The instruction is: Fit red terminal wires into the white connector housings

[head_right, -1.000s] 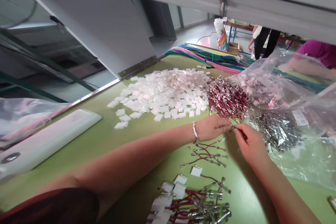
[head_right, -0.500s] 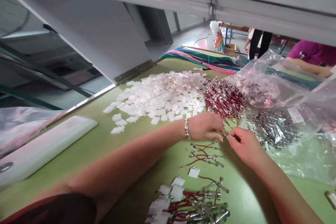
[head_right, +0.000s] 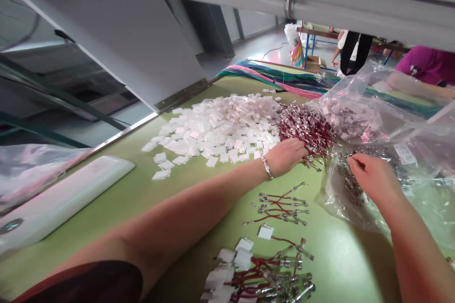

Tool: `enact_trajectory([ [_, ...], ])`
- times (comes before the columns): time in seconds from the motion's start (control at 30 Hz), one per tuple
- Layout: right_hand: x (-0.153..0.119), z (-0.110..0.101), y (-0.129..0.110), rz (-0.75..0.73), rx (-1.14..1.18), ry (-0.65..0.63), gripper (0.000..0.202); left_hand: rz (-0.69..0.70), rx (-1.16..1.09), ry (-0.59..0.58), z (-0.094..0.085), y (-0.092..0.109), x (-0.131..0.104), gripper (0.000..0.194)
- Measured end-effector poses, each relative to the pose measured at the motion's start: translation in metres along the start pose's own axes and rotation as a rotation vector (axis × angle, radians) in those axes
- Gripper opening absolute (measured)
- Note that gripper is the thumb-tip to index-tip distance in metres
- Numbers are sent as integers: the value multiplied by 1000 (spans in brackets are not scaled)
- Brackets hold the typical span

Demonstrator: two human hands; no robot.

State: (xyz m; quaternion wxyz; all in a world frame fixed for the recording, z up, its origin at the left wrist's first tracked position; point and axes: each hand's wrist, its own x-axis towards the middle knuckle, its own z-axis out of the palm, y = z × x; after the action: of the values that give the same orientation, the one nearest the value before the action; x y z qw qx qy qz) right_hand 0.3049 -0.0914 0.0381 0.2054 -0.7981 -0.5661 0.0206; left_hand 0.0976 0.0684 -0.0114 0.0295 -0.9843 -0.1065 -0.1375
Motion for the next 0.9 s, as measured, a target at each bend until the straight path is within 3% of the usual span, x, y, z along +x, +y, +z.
enact_trajectory([
  [0.13, 1, -1, -2, 50, -227, -143, 32, 8, -136, 125, 3, -2, -1, 15],
  [0.23, 2, -3, -6, 78, -311, -259, 31, -41, -380, 324, 2, -2, -2, 9],
  [0.33, 2, -5, -6, 83, -354, -362, 28, -239, -737, 503, -2, -3, -2, 6],
  [0.47, -1, -2, -4, 55, -402, -488, 22, -548, -1262, 532, -11, -10, -2, 13],
  [0.63, -3, 14, 1, -6, -473, -431, 20, -658, -1666, 672, -19, -23, -2, 24],
  [0.73, -1, 17, 7, -43, -463, -345, 23, -759, -1742, 624, -19, -23, -1, 24],
  [0.9, -3, 10, 4, 56, -355, -110, 27, -832, -1697, 356, -23, -8, 0, 16],
])
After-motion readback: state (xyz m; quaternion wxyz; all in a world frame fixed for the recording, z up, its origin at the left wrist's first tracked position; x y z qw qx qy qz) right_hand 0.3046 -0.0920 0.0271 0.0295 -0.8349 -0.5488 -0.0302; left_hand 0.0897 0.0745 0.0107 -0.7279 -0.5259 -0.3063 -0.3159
